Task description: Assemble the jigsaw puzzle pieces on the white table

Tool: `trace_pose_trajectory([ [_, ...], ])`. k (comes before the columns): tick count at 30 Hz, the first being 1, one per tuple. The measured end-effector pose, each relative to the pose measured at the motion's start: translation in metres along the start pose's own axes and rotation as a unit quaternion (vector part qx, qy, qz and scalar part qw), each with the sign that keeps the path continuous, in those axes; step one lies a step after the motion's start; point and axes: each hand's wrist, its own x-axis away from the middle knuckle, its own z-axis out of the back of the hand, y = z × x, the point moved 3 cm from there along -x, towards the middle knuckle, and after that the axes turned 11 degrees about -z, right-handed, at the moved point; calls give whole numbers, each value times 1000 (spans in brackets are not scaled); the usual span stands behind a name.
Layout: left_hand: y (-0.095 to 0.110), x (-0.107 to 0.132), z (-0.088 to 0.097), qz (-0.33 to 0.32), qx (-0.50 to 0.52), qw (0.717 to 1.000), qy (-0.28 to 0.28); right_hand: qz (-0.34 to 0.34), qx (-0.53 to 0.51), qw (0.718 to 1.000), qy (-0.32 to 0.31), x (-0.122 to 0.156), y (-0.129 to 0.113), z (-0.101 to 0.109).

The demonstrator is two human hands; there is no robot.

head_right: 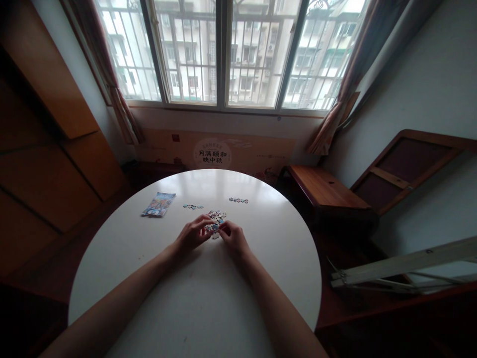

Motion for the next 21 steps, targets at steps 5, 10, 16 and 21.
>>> trace_pose_trajectory([
  [5, -2, 0, -3, -44, 1, 999, -10, 1, 7, 1000, -14, 0, -2, -1],
  [10, -5, 1, -5, -54, 0, 998, -11, 2, 7, 1000, -16, 0, -4, -1],
  [16, -12, 1, 6, 49, -68, 996, 19, -9, 2, 1000, -13, 0, -1, -1],
  [21, -37, 7, 31, 223, -149, 962, 50, -6, 0, 1000, -13, 0, 0, -2],
])
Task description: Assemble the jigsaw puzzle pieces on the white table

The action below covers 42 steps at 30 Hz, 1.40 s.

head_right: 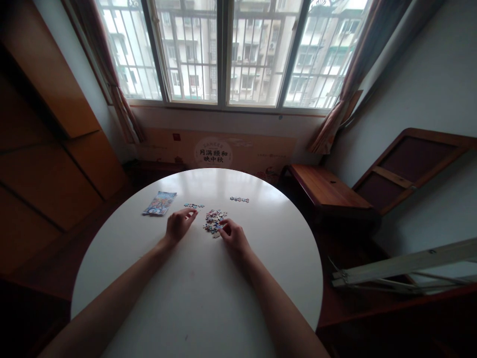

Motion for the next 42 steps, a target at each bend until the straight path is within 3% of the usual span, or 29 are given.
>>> trace_pose_trajectory([
  [5, -39, -2, 7, 102, -92, 990, -22, -4, 4, 1000, 1, 1, -1, 0],
  [9, -54, 0, 5, 128, -126, 983, -45, -5, 3, 1000, 1, 1, -2, 0],
  [15, -42, 2, 10, 88, -185, 979, 7, -2, 2, 1000, 1, 1, -2, 0],
  [23, -26, 5, 0, 51, -216, 975, -33, 0, 10, 1000, 0, 2, -2, 0],
  [27, -31, 6, -7, 76, -208, 974, -45, 0, 14, 1000, -1, 2, -3, 0],
  [36, -49, 2, -18, 137, -153, 967, -148, 6, 23, 1000, 3, 2, -4, 0],
  [42, -50, 0, -18, 150, -143, 965, -159, 10, 33, 999, 1, 3, -5, -1],
])
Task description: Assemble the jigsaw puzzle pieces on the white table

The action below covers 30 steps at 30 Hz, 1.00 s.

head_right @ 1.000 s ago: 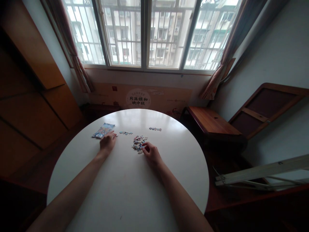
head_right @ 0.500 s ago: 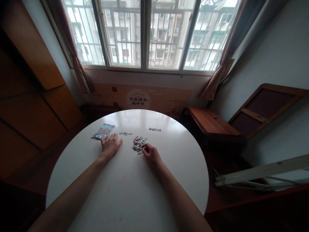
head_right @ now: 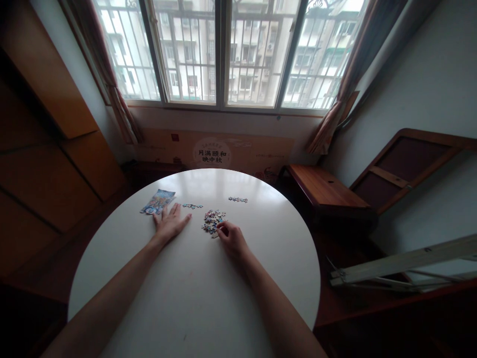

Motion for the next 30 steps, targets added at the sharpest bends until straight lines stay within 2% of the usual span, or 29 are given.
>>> trace_pose_trajectory([
  [30, 0, 3, -1, -16, -2, 1000, 18, 1, 3, 1000, -4, -1, 0, 0],
])
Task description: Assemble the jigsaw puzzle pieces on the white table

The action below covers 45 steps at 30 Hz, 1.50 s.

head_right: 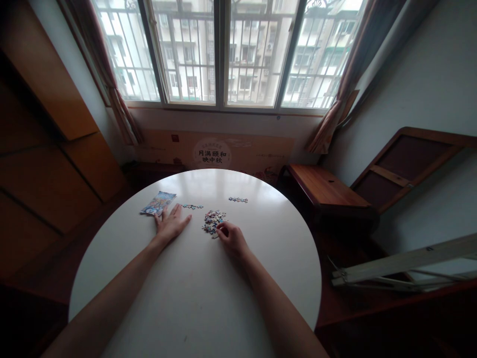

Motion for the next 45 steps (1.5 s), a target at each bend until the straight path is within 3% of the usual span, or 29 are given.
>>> trace_pose_trajectory([
  [4, 4, 4, 8, 9, 1, 1000, 12, 0, -4, 1000, 2, 0, 0, 0],
  [7, 11, 8, 21, 9, -3, 998, 64, 0, -6, 1000, 5, 0, -1, 0],
  [11, 24, 13, 35, -78, 42, 986, 142, 5, -15, 1000, 7, 0, 0, 0],
  [13, 33, 15, 33, -145, 84, 979, 119, 8, -16, 1000, 19, -1, 0, 0],
  [17, 52, 21, 21, -267, 133, 954, 22, 6, -6, 997, 74, -1, 1, 6],
  [20, 62, 26, 17, -308, 157, 938, -2, -13, 19, 994, 111, -3, 5, 12],
  [29, 64, 28, 16, -301, 166, 939, 15, -47, 73, 992, 89, -5, 14, 10],
  [45, 61, 24, 16, -274, 214, 937, -18, -51, 89, 991, 82, -4, 12, 9],
])
